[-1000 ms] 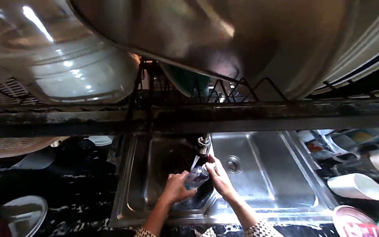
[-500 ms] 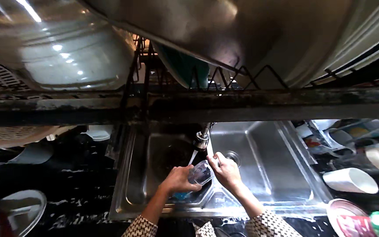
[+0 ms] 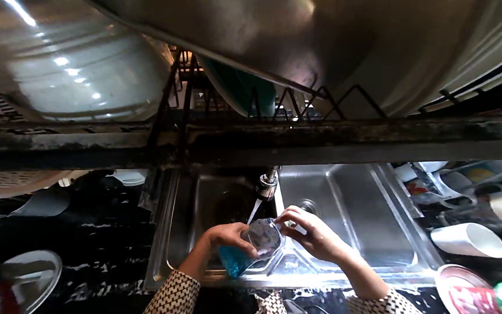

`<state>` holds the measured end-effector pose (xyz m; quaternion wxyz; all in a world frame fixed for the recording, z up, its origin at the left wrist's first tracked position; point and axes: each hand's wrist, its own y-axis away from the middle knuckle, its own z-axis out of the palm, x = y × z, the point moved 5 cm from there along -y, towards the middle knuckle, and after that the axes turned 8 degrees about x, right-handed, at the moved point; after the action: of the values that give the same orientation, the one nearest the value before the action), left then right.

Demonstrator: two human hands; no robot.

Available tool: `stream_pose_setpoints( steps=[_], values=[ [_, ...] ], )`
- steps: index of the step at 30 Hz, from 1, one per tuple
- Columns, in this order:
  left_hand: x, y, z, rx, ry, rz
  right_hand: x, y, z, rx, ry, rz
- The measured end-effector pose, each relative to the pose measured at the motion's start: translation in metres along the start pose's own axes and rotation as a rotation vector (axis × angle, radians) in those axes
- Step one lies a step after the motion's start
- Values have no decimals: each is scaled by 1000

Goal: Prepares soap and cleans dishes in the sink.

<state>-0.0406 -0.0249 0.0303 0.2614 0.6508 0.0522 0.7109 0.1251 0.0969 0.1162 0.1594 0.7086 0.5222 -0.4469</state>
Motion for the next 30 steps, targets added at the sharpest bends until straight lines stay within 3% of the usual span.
stream_pose_setpoints(
  steps=[5, 8, 10, 12, 14, 17, 25, 28, 30],
  values=[
    [-2, -2, 0, -39, 18, -3, -8, 2, -6, -69, -398, -93],
    [-1, -4, 2, -21, -11, 15, -6, 2, -8, 41, -569, 32],
    [0, -6, 3, -11, -38, 5, 2, 4, -8, 152, -309, 175],
    [1, -8, 6, -3, -76, -1, 10, 6, -5, 111, 77, 288],
    [3, -9, 7, 3, -130, -9, 15, 8, -1, 27, 211, 309],
    [1, -9, 7, 8, -145, -6, 9, 10, -2, 43, 135, 175],
    [7, -6, 7, -13, -61, 33, -4, 6, -9, -28, -367, -90],
    [3, -9, 7, -4, -96, 63, -6, 6, -7, -25, -475, -25],
    [1, -9, 7, 9, -116, 59, -4, 7, -8, 25, -305, 125]
  ],
)
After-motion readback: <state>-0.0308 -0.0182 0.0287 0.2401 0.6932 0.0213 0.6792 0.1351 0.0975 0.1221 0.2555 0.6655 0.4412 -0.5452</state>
